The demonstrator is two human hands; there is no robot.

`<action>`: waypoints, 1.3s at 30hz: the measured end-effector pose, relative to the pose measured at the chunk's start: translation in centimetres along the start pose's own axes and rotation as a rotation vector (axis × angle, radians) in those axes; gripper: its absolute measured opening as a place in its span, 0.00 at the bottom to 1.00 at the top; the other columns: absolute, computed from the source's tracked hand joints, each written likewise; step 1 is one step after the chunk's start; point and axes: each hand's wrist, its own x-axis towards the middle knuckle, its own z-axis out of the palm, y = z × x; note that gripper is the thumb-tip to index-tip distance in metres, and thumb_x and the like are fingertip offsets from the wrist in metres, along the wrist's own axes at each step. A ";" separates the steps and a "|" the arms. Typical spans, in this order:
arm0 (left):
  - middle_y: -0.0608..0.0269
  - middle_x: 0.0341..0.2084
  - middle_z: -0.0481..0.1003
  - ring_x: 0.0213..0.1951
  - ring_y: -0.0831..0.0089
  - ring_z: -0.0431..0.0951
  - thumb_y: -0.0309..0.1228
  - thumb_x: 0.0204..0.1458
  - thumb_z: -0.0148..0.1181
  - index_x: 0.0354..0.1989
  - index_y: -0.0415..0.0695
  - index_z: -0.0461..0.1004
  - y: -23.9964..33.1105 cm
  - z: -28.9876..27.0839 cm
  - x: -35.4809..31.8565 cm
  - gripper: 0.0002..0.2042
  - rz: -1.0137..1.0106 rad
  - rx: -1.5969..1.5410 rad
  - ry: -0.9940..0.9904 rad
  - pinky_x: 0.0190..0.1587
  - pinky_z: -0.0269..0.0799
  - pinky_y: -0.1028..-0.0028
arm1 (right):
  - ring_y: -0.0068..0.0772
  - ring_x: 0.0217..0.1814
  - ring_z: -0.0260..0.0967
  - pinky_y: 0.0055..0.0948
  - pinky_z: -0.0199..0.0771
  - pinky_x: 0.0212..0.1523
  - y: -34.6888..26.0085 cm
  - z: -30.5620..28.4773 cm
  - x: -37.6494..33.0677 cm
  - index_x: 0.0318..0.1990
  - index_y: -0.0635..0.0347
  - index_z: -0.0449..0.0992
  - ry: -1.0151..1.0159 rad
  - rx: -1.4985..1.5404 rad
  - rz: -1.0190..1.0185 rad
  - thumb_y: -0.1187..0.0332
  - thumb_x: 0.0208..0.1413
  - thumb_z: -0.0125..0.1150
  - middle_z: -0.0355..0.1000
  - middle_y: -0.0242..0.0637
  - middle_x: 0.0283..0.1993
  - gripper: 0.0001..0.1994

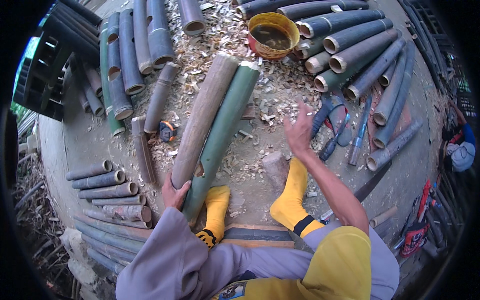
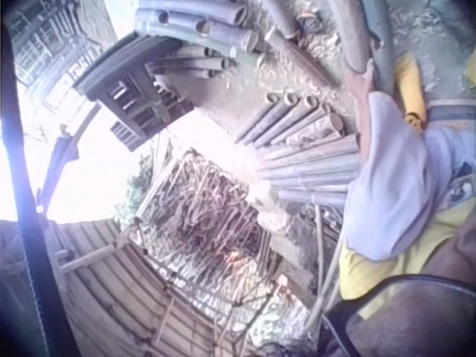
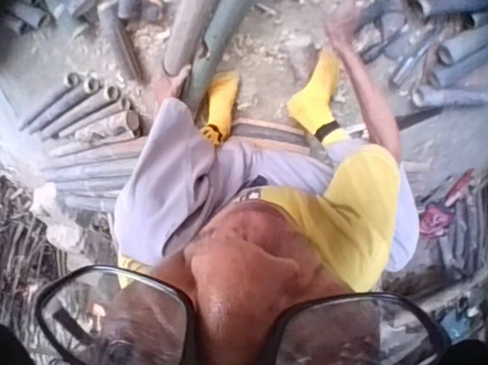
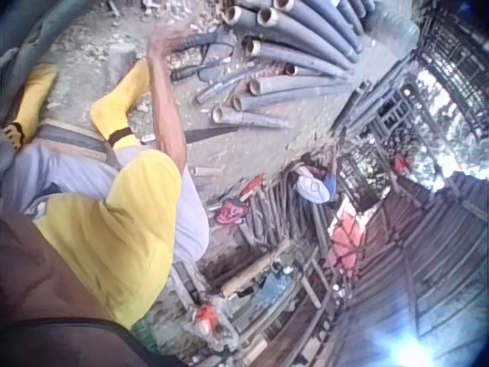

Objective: The person uses a machete to shave and cut bamboo poles, measures a pole with a tape measure, and carves a hole into one pole using a small knife and a piece of wood as a mallet.

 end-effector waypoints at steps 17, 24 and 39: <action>0.56 0.44 0.73 0.43 0.71 0.74 0.34 0.35 0.71 0.56 0.34 0.64 7.0 -5.8 2.8 0.36 -0.095 -0.742 -0.358 0.48 0.69 0.71 | 0.31 0.42 0.70 0.26 0.73 0.36 -13.7 8.9 -14.8 0.59 0.67 0.54 -0.870 0.902 0.685 0.57 0.39 0.75 0.68 0.44 0.49 0.43; 0.57 0.39 0.73 0.40 0.71 0.75 0.35 0.37 0.70 0.53 0.35 0.65 5.1 -8.2 2.7 0.33 -0.070 -0.822 -0.201 0.45 0.71 0.73 | 0.39 0.55 0.66 0.34 0.67 0.56 -14.2 9.1 -14.8 0.59 0.68 0.55 -0.713 0.956 0.405 0.62 0.37 0.75 0.66 0.46 0.52 0.43; 0.52 0.32 0.74 0.31 0.66 0.78 0.38 0.36 0.67 0.47 0.32 0.66 4.6 -9.6 3.3 0.30 -0.124 -0.903 -0.257 0.35 0.76 0.68 | 0.28 0.36 0.74 0.23 0.78 0.35 -24.0 10.5 17.9 0.62 0.66 0.60 -0.379 1.131 -0.040 0.66 0.49 0.66 0.74 0.45 0.40 0.33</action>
